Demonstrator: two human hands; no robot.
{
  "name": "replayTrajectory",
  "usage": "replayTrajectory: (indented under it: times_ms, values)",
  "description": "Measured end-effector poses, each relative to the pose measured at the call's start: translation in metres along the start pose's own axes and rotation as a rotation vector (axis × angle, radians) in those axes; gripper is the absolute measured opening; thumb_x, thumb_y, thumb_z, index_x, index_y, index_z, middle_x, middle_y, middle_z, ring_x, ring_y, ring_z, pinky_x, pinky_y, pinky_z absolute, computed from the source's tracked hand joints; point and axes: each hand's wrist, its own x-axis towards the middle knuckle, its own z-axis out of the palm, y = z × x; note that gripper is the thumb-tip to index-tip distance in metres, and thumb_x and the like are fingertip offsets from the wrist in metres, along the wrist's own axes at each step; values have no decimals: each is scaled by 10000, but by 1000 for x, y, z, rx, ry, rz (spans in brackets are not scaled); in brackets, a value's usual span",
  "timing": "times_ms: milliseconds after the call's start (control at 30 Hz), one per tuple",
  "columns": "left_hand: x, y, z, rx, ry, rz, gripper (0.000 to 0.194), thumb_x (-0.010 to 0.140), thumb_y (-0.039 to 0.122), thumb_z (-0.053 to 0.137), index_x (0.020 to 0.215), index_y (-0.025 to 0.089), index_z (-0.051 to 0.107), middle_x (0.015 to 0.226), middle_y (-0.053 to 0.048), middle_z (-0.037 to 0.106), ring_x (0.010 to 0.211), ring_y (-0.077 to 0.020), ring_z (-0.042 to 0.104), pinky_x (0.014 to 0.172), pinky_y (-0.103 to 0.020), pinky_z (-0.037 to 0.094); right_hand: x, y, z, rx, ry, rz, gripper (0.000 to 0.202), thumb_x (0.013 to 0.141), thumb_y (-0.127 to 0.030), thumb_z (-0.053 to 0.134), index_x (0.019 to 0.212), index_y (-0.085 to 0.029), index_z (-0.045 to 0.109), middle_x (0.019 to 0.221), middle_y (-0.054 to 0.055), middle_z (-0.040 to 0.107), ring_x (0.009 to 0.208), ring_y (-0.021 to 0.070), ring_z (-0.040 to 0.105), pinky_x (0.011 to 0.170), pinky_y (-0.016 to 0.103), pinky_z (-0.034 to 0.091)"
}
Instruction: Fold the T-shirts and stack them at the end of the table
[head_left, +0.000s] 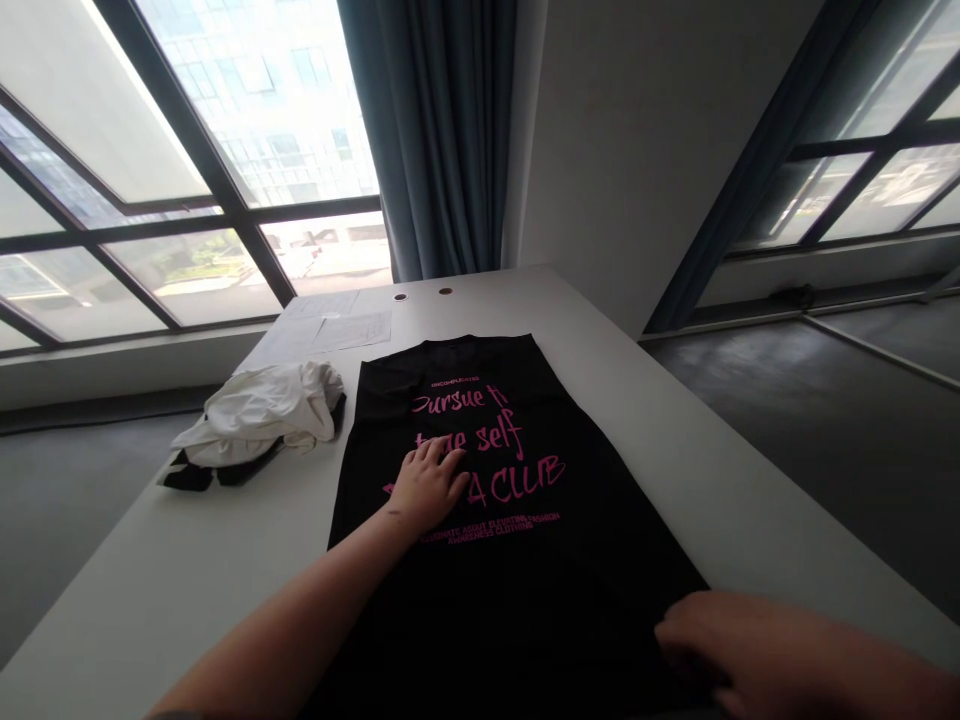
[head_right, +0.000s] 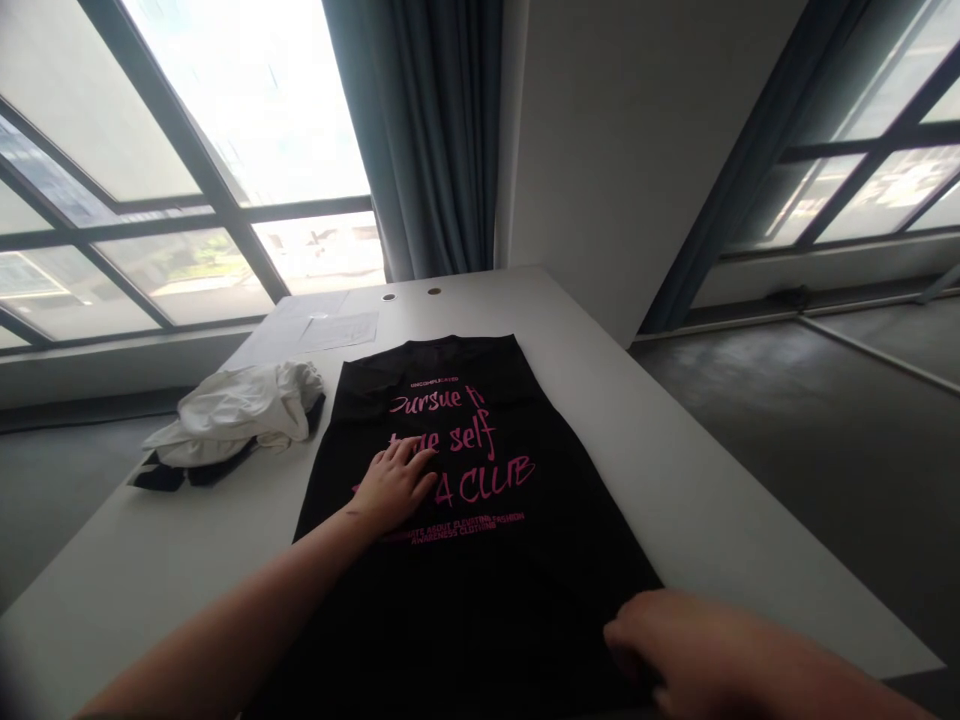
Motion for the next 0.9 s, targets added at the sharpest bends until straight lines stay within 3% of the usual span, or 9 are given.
replayTrajectory:
  times_ms: [67,167,267,367,467,567,667,767,900]
  values:
    - [7,19,5,-25,-4,60,481,1035,508,480,1467,316,571,1600,-86,460,1483,-327,395,1203,-539,338,13,-11,-20,-4,-35,-43,262,738,-207,639,955,-260,776,954,56,741,884,266,704,773,375,535]
    - [-5,47,20,-92,-39,151,524,1037,549,451,1519,353,509,1641,-62,410,1525,-333,333,1229,-558,302,39,-21,-27,-13,195,-128,334,898,-285,573,1171,-245,762,1230,120,704,1123,293,666,975,446,515]
    - [-41,66,32,-147,-27,169,628,1013,550,494,1599,352,382,1705,-57,283,1565,-342,242,1246,-582,271,66,-18,-1,-40,433,-182,520,992,-423,543,1499,-308,561,1590,121,468,1445,339,442,1200,565,321]
    - [-81,67,32,-170,-23,134,738,974,501,578,1637,384,277,1736,-47,170,1577,-380,186,1230,-629,285,79,-7,32,-79,466,-206,630,1023,-494,515,1617,-391,332,1693,87,297,1548,368,266,1214,676,220]
    - [-109,57,21,-179,-70,149,775,955,490,615,1636,431,250,1742,-24,124,1573,-418,172,1209,-680,290,83,2,45,-102,471,-206,641,1037,-523,491,1628,-420,267,1707,76,252,1560,369,233,1203,698,228]
    - [-122,47,10,-178,-140,216,788,952,473,630,1634,445,236,1741,-16,111,1571,-417,183,1209,-690,282,90,2,32,-115,538,-188,620,1048,-499,473,1630,-381,294,1709,80,240,1566,360,215,1209,664,255]
    - [-130,42,4,-179,-199,269,828,932,468,663,1634,450,224,1736,-20,114,1565,-421,197,1202,-695,289,110,-14,8,-145,615,-218,599,1056,-425,459,1630,-318,329,1704,78,256,1575,341,190,1240,613,229]
    - [-139,38,0,-191,-242,325,879,910,460,689,1641,434,201,1727,-31,142,1559,-404,231,1209,-675,297,146,-39,-15,-190,577,-314,612,1037,-390,483,1626,-292,348,1706,64,248,1581,335,166,1259,587,183]
    - [-156,26,-8,-198,-277,422,889,905,397,698,1639,440,199,1710,-12,206,1541,-361,305,1220,-623,323,210,-68,-47,-190,475,-308,685,1016,-506,504,1622,-220,363,1705,105,230,1577,344,176,1267,578,138]
